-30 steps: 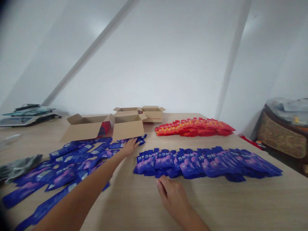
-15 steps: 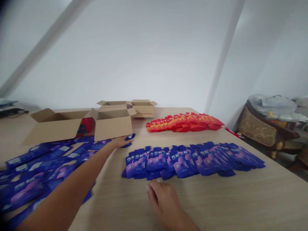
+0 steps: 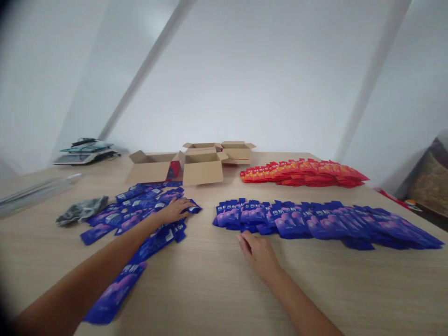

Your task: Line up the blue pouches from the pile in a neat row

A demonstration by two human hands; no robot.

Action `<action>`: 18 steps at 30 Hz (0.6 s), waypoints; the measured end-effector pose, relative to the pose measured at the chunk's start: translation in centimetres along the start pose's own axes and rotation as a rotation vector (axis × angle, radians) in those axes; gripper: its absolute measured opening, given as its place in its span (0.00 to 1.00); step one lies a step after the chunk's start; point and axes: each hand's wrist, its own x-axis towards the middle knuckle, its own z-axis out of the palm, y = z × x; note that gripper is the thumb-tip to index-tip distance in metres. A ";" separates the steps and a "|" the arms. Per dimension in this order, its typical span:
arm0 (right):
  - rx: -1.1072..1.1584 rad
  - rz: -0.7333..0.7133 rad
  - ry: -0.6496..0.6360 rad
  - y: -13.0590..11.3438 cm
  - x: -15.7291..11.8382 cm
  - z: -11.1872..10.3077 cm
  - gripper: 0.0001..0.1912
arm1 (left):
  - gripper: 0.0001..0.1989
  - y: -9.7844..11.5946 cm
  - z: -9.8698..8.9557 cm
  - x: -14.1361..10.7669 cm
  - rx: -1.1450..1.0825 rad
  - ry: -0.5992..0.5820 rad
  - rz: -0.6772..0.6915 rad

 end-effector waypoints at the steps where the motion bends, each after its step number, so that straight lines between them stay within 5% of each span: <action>1: 0.000 -0.002 0.003 0.1 -0.1 -0.1 0.16 | 0.17 0.5 -0.3 -0.3 -0.001 0.039 0.006; 6: 0.043 0.008 0.048 0.0 -0.3 -0.9 0.17 | 0.15 4.3 -2.9 0.8 -0.115 0.326 -0.070; 11: 0.438 0.156 0.073 -0.2 0.0 -0.2 0.15 | 0.13 14.0 -4.8 3.1 -0.568 0.705 -0.037; 15: 0.963 0.330 0.047 -0.7 0.5 0.7 0.25 | 0.13 22.6 -3.6 4.5 -1.099 0.685 -0.118; 18: 1.260 0.413 0.179 -1.1 0.9 0.1 0.22 | 0.12 26.3 -1.9 5.1 -1.468 0.605 -0.206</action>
